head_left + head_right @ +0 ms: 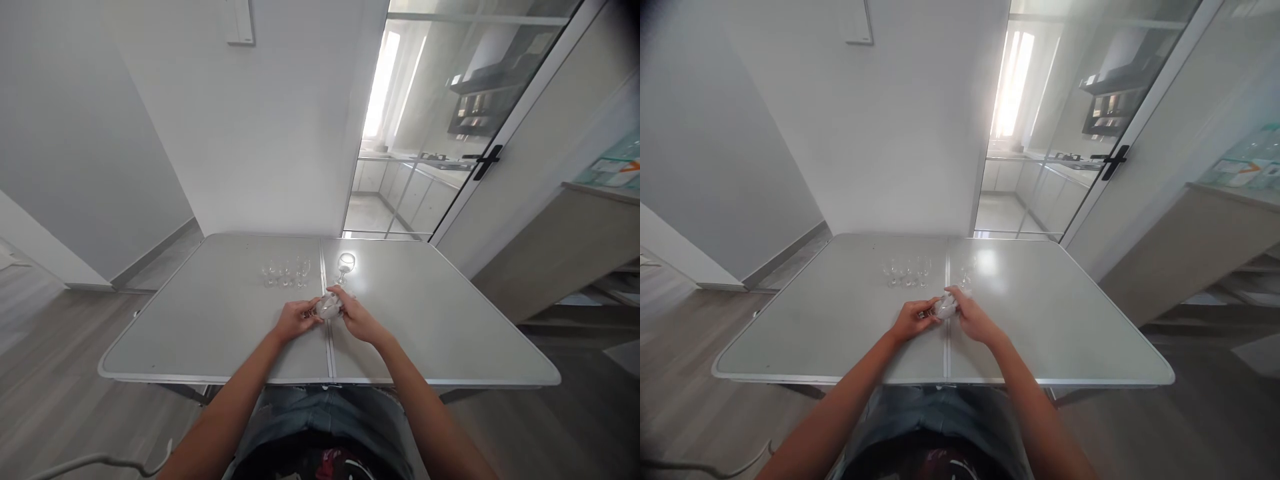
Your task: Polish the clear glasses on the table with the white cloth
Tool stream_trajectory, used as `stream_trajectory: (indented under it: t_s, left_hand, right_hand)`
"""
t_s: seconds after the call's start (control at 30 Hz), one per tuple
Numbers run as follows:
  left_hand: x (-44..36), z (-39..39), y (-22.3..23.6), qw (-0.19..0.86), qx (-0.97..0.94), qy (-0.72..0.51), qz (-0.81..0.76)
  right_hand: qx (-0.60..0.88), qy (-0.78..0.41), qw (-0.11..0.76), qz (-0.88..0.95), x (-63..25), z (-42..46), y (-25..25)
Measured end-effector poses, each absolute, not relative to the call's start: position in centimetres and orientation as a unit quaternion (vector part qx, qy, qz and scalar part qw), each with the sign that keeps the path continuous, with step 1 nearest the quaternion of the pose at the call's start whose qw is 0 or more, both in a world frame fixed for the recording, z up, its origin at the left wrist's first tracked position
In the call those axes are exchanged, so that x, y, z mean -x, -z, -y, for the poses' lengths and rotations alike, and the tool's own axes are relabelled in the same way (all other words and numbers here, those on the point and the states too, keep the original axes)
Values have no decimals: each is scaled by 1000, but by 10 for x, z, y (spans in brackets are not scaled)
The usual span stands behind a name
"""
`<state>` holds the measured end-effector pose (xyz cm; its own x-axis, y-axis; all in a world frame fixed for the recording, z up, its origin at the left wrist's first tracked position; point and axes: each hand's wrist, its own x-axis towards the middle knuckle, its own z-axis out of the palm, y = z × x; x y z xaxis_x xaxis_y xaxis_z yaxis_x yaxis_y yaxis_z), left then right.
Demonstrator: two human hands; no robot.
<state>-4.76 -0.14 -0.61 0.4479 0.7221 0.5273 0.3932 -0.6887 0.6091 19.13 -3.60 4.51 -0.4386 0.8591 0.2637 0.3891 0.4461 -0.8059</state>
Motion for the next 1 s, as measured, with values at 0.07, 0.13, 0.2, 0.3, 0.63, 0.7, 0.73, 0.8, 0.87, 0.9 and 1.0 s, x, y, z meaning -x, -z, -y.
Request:
stream_trajectory:
  t_s: [0.07, 0.13, 0.2, 0.3, 0.63, 0.7, 0.73, 0.8, 0.87, 0.9, 1.0]
  left_hand:
    - [48, 1, 9, 200, -829, -397, -339]
    - [48, -1, 11, 187, -830, -396, -345]
    - [48, -2, 13, 167, -833, -394, -352]
    - [49, -4, 14, 127, -834, -394, -365]
    - [50, -4, 15, 105, -829, -423, -351]
    - [49, -4, 16, 103, -822, -433, -356]
    - [49, -4, 16, 103, -817, -440, -359]
    - [49, -5, 17, 103, -805, -456, -365]
    - [49, -6, 17, 105, -796, -466, -371]
    - [50, -6, 17, 106, -792, -470, -374]
    - [50, -6, 16, 118, -787, -478, -371]
  right_hand:
    - [417, -295, 319, 798, -190, 38, -46]
    - [429, -271, 319, 801, -186, 39, -45]
    - [430, -290, 337, 786, -179, 38, -41]
    - [409, -370, 390, 737, -172, 33, -33]
    - [387, -288, 317, 817, -198, 22, -52]
    - [409, -218, 276, 842, -195, 21, -54]
    - [418, -194, 273, 844, -191, 21, -53]
    - [424, -187, 308, 831, -181, 22, -48]
    - [425, -226, 371, 794, -171, 24, -41]
    - [422, -252, 403, 772, -168, 25, -39]
    - [398, -315, 442, 740, -171, 27, -41]
